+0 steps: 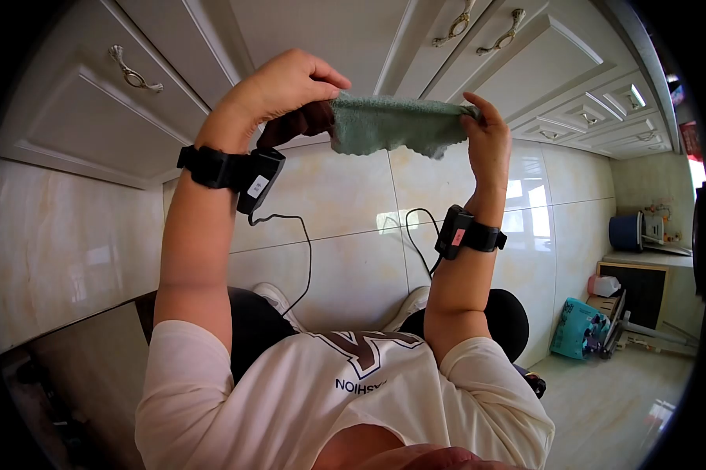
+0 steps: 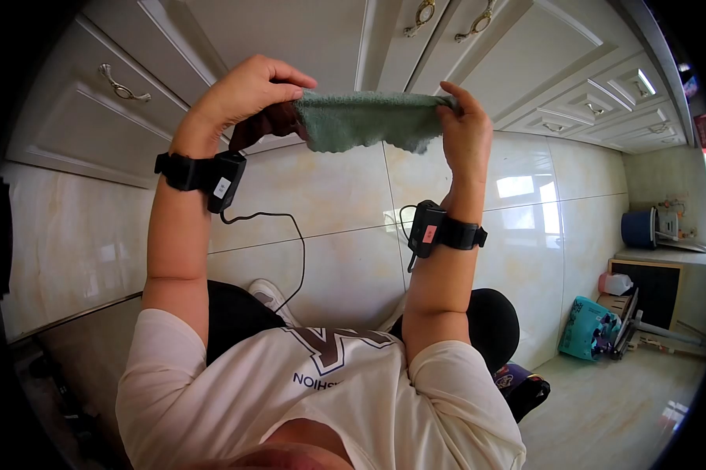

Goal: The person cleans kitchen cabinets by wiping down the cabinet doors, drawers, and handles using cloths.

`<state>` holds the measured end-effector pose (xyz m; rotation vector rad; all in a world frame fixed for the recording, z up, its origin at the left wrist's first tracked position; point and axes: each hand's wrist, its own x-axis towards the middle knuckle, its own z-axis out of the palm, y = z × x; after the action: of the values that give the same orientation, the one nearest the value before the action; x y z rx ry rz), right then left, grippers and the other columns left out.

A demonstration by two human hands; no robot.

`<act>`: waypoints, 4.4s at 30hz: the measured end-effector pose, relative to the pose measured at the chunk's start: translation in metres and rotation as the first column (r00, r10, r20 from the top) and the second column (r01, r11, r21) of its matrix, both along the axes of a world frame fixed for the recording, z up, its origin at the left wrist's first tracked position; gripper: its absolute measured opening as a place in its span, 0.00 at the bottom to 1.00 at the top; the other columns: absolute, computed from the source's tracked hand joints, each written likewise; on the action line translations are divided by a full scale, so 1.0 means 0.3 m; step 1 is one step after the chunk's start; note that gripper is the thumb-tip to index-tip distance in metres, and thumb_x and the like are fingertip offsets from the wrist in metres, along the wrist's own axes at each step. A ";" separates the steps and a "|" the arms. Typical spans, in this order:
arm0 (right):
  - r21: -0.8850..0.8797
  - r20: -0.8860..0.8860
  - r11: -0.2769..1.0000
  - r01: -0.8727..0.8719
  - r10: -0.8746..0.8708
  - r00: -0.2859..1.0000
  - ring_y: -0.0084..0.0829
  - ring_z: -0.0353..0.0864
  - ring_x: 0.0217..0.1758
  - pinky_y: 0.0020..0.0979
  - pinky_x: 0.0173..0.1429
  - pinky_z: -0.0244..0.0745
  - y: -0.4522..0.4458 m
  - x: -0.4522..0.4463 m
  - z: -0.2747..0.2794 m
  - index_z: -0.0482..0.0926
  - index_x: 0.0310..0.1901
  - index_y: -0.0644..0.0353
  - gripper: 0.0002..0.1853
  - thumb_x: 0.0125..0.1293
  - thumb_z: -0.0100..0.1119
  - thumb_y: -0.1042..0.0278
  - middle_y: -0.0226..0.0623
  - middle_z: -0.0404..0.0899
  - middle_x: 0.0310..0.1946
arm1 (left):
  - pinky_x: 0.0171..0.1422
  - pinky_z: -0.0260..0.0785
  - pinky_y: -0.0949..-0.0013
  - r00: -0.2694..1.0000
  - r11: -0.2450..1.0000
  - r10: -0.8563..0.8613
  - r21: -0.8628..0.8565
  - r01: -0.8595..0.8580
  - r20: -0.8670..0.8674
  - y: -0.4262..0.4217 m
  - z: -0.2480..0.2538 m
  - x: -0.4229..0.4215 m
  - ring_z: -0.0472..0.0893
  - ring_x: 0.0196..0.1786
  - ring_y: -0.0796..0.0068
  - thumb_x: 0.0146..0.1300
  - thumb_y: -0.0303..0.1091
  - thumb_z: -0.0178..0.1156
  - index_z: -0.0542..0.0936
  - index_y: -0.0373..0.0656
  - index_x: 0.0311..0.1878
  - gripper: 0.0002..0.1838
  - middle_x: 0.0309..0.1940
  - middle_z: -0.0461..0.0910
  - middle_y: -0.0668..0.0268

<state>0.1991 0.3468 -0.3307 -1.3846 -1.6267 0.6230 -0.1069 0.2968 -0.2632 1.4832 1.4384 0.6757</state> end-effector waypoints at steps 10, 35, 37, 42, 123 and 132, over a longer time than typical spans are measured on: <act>-0.120 -0.198 0.988 -0.095 0.070 0.978 0.21 0.78 0.33 0.25 0.42 0.74 0.030 0.023 -0.069 0.83 0.48 0.63 0.16 0.56 0.63 0.79 0.33 0.83 0.32 | 0.34 0.73 0.70 0.990 0.988 0.139 0.077 -0.137 -0.012 0.015 -0.007 -0.013 0.81 0.29 0.74 0.63 0.28 0.59 0.81 0.36 0.45 0.10 0.31 0.84 0.61; 0.256 -0.827 0.926 -0.279 0.359 0.433 0.32 0.83 0.44 0.28 0.52 0.79 -0.063 0.015 0.167 0.78 0.46 0.71 0.10 0.66 0.50 0.82 0.46 0.82 0.41 | 0.44 0.73 0.77 0.960 0.819 0.118 0.522 -0.239 0.255 -0.067 0.100 -0.045 0.80 0.36 0.82 0.63 0.20 0.43 0.83 0.42 0.48 0.19 0.34 0.84 0.70; 0.136 -0.865 0.952 -0.274 0.249 0.436 0.32 0.83 0.44 0.28 0.50 0.78 -0.075 0.016 0.156 0.78 0.46 0.71 0.10 0.66 0.51 0.79 0.44 0.82 0.40 | 0.45 0.73 0.77 0.956 0.872 0.092 0.441 -0.212 0.277 -0.069 0.107 -0.052 0.80 0.36 0.81 0.64 0.21 0.43 0.82 0.40 0.49 0.18 0.34 0.84 0.68; -0.052 -0.886 0.941 -0.333 0.110 0.450 0.32 0.82 0.39 0.29 0.43 0.77 -0.102 -0.011 0.153 0.77 0.47 0.70 0.12 0.68 0.49 0.72 0.41 0.81 0.39 | 0.46 0.74 0.75 0.774 0.965 0.197 0.023 -0.263 0.601 -0.071 0.111 -0.062 0.81 0.37 0.78 0.67 0.27 0.45 0.79 0.32 0.52 0.16 0.37 0.84 0.62; 0.707 0.589 0.544 -0.452 -0.099 0.802 0.50 0.70 0.62 0.58 0.69 0.54 0.191 -0.549 -0.139 0.79 0.56 0.52 0.35 0.57 0.56 0.31 0.40 0.72 0.60 | 0.74 0.37 0.40 0.429 0.005 0.897 0.972 0.236 -0.109 0.096 -0.290 -0.277 0.66 0.69 0.49 0.62 0.46 0.50 0.77 0.58 0.56 0.20 0.59 0.73 0.60; 0.813 0.337 0.561 -0.155 -0.237 0.911 0.48 0.73 0.40 0.47 0.47 0.63 0.247 -0.588 0.227 0.81 0.42 0.60 0.38 0.61 0.45 0.26 0.48 0.78 0.40 | 0.73 0.38 0.37 0.412 -0.037 0.905 0.943 0.331 -0.109 0.101 -0.294 -0.282 0.60 0.70 0.35 0.68 0.52 0.49 0.72 0.45 0.61 0.26 0.63 0.68 0.49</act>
<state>0.0226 0.4209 -0.2626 -0.8195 -1.8298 -0.5264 -0.1915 0.3270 -0.3514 2.8646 2.4682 1.8586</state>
